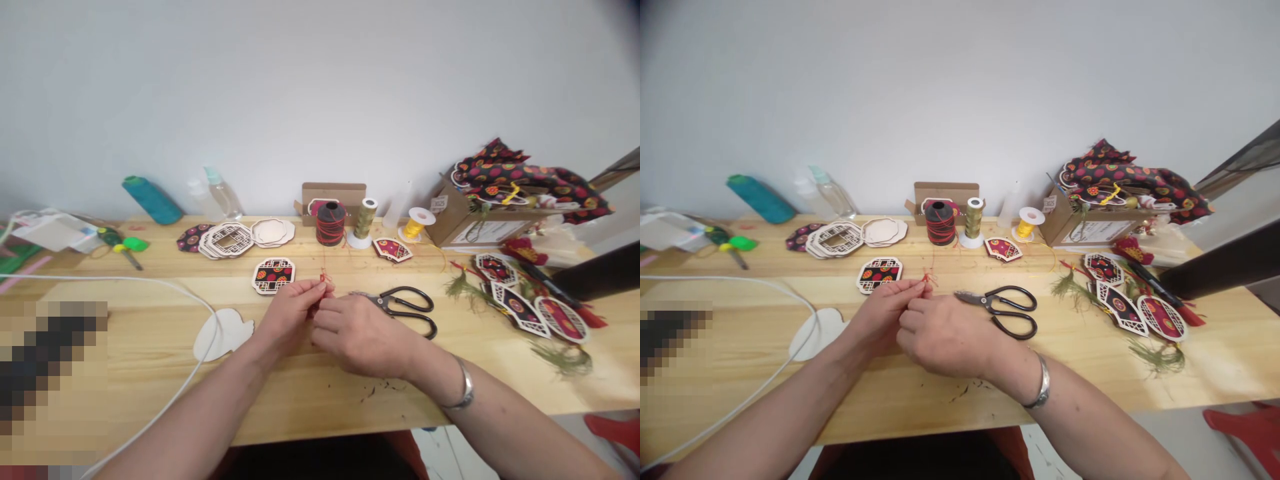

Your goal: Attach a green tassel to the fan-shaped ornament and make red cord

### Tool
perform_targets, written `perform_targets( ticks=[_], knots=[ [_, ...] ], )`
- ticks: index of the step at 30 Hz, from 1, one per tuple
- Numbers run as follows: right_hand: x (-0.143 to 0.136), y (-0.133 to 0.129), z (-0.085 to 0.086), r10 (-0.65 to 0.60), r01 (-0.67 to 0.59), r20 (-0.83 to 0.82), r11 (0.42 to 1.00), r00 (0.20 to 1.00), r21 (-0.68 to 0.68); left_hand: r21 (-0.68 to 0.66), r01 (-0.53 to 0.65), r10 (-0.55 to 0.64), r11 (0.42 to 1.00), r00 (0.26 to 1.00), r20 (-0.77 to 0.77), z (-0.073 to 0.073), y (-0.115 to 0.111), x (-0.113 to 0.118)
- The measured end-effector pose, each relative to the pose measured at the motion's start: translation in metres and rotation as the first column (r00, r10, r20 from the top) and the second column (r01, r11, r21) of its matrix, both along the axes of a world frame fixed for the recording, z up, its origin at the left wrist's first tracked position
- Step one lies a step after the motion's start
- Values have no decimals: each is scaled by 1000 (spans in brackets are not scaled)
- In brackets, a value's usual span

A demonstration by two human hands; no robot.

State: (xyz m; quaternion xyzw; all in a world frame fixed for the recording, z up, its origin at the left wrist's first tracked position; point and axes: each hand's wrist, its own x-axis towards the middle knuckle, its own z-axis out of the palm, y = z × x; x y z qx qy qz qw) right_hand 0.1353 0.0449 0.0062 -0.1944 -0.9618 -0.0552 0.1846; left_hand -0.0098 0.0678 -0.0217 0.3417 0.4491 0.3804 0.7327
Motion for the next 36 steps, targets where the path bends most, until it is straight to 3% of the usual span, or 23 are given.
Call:
perform_targets(
  ticks=[10, 14, 18, 20, 23, 27, 30, 36],
  knots=[
    [-17, -12, -14, 101, -101, 71, 995, 992, -9, -83, -62, 64, 995, 998, 22, 8, 1, 3],
    [-12, -7, -11, 132, -154, -118, 969, 984, -196, -8, -40, 40, 999, 999, -13, 5, 1, 2],
    [6, 11, -2, -187, -17, -429, 903, 884, -429, 117, 19, -12, 993, 998, -63, 1, -1, 1],
    [15, 21, -2, -287, 53, -396, 860, 872, -507, 164, 37, -16, 986, 992, -129, 0, -2, 2],
    [25, 33, -7, -299, 116, -237, 811, 925, -573, 178, 109, -63, 978, 967, -246, 2, -2, 1],
    [29, 43, -14, -320, 204, -129, 817, 939, -539, 196, 172, -96, 965, 933, -347, 4, -3, 0],
    [35, 50, -18, -385, 269, -148, 827, 911, -494, 199, 188, -99, 962, 917, -387, 5, -2, 0],
    [50, 67, -28, -550, 377, -284, 789, 785, -486, 126, 78, -28, 989, 934, -356, 8, -2, 1]
  ],
)
